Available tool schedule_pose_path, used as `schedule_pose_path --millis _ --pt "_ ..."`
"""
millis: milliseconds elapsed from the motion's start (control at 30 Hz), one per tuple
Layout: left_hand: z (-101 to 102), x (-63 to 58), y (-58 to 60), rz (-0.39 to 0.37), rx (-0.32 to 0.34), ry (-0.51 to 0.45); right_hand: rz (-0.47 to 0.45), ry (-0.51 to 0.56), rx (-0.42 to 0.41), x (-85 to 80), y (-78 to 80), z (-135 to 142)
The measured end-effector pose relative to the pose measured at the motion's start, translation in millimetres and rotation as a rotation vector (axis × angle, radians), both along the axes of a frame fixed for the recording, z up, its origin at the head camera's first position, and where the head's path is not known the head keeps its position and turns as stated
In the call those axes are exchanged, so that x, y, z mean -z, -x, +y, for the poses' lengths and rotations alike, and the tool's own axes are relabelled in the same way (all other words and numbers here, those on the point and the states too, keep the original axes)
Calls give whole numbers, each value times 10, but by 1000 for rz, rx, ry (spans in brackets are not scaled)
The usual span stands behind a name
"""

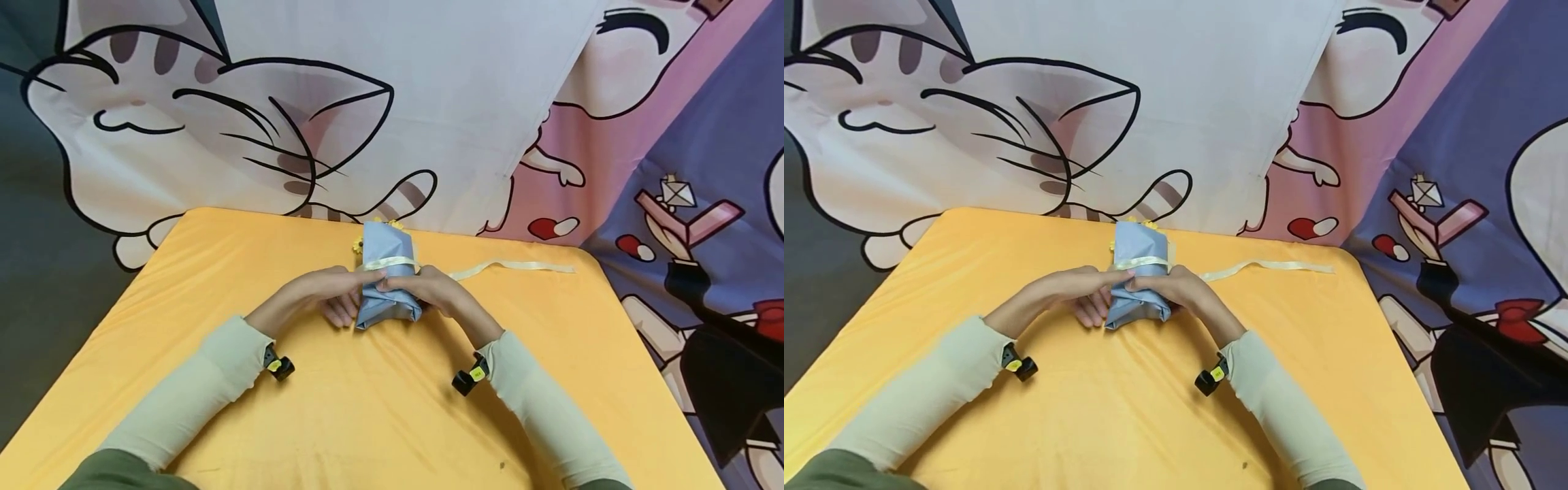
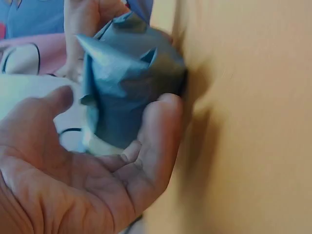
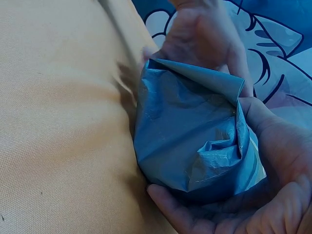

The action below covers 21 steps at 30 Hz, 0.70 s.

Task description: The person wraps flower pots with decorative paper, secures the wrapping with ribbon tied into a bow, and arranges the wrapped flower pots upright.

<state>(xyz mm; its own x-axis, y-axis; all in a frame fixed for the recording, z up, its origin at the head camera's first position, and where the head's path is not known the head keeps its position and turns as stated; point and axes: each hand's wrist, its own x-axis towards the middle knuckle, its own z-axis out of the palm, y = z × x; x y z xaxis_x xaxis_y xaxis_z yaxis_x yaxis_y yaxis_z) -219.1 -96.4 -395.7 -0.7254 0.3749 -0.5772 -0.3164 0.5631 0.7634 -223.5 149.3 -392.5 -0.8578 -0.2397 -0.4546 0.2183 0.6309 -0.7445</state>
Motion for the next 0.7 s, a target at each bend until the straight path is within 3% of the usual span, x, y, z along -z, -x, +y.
schedule_pose_path --millis 133,300,700 --pt "94 147 49 -88 -94 -142 11 -16 0 -6 -7 0" --pt "171 219 108 -124 -175 -223 6 -21 7 -7 -13 0" --pt "154 286 177 -144 -146 -254 -27 34 -33 12 24 76"
